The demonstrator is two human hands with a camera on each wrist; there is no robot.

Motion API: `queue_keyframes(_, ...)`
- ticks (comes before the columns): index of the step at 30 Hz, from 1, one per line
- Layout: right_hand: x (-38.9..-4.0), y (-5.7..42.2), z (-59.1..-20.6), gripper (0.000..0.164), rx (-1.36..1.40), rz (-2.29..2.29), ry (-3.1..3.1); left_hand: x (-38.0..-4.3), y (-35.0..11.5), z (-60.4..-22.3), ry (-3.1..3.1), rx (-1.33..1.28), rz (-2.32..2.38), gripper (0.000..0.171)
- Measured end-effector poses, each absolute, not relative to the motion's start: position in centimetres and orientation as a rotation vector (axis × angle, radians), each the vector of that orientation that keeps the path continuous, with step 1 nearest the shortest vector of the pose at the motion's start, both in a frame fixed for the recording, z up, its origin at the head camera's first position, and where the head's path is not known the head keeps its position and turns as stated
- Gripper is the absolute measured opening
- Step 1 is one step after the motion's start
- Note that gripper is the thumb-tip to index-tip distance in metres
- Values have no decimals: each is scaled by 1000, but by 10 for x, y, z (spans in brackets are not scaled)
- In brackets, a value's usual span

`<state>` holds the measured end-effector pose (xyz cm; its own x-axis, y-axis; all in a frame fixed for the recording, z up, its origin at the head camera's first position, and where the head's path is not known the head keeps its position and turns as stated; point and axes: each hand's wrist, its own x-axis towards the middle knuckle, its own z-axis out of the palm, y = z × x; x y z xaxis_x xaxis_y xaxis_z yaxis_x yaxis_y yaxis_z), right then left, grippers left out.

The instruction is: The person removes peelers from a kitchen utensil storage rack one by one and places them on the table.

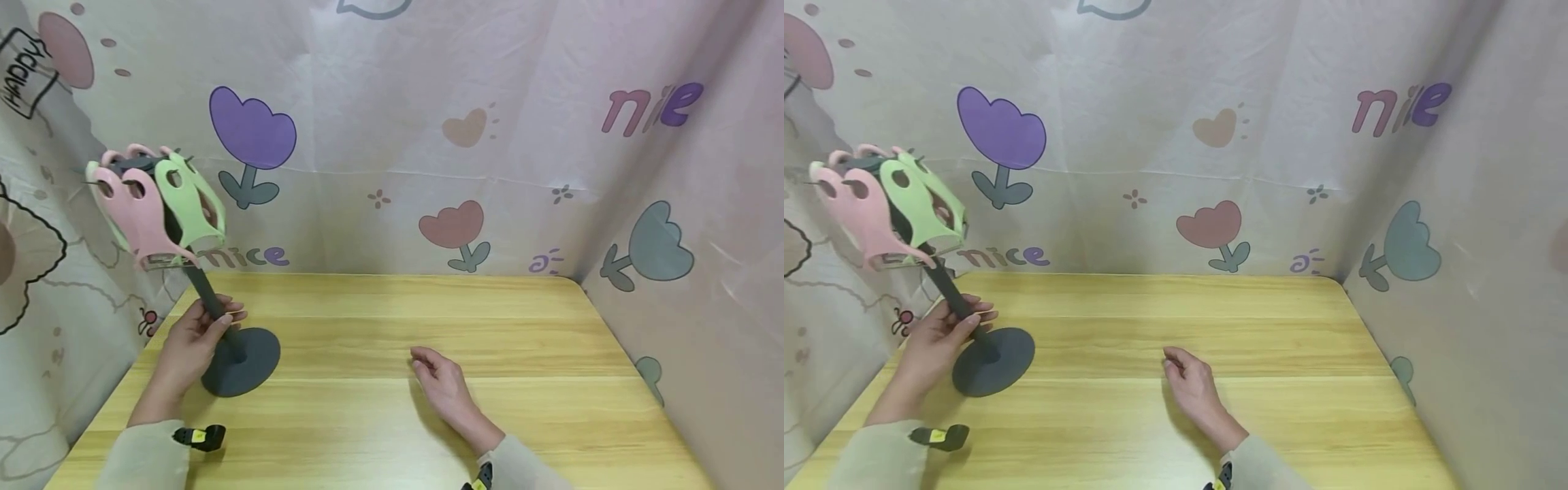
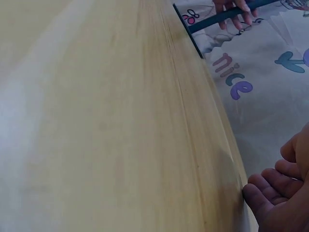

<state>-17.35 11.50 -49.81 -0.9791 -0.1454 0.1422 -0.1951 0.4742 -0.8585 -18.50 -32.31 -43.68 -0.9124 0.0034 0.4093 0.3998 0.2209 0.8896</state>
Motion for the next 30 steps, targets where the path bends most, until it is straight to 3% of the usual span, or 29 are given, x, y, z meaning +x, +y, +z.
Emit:
queue_keyframes(23, -181, 110, -500, 35, 323, 1688, -2593, -227, -220, -436, -2432, -513, -1655, 27)
queue_keyframes(30, -182, 110, -503, 35, 339, 1701, -2581, -236, -191, -434, -2445, -548, -1714, 38)
